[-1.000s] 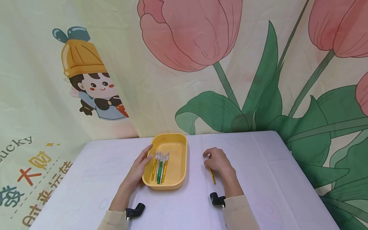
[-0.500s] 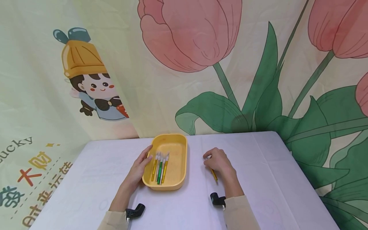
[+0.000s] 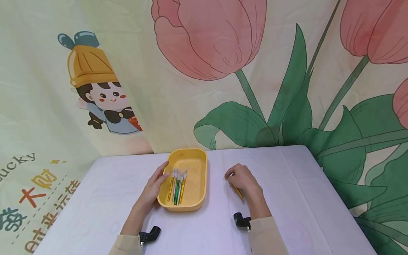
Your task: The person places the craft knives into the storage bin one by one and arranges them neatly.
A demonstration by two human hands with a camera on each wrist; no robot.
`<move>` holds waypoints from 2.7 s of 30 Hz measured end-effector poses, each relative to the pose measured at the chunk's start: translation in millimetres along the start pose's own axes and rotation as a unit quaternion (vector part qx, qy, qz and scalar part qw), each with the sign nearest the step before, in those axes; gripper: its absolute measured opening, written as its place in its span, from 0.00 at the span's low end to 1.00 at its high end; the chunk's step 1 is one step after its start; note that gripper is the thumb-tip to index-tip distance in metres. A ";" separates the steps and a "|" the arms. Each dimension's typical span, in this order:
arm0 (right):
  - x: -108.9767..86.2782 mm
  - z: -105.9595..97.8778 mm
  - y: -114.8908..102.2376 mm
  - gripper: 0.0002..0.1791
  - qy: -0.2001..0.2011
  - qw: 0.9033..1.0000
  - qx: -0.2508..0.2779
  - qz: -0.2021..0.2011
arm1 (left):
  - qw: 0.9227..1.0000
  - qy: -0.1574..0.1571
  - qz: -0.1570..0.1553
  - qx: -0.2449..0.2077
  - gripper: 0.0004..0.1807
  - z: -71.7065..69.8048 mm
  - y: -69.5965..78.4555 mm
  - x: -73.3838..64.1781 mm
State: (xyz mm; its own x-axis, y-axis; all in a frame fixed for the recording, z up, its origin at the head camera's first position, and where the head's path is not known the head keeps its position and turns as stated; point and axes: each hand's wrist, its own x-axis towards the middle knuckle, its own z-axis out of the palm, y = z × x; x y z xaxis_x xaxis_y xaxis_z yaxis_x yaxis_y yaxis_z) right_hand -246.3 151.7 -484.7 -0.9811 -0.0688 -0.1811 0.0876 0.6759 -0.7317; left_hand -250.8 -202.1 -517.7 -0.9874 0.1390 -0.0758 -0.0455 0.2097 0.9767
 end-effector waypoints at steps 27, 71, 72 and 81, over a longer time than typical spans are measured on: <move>1.3 -1.1 -7.5 0.21 0.037 0.997 0.020 -0.061 | 1.000 -0.002 0.008 -0.003 0.29 -0.4 -0.3 -0.6; -13.9 -3.0 -40.7 0.38 -0.007 0.970 0.186 -0.155 | 1.000 -0.002 0.009 -0.006 0.29 0.3 -1.7 -0.5; -13.9 -2.6 -41.6 0.39 -0.006 0.970 0.185 -0.160 | 1.000 -0.001 0.007 -0.007 0.29 0.4 -1.8 -0.5; -14.1 -0.3 -45.1 0.37 -0.001 0.965 0.182 -0.188 | 1.000 -0.001 0.009 -0.005 0.29 0.5 -1.6 -0.7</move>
State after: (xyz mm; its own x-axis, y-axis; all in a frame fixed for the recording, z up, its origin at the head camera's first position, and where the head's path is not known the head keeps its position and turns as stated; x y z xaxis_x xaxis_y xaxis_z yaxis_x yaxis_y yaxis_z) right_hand -236.5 122.4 -448.9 -0.9550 -0.2605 0.1418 -0.2196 0.2997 -0.9284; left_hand -249.9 -202.1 -519.3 -0.9876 0.1454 -0.0583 -0.0288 0.1974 0.9799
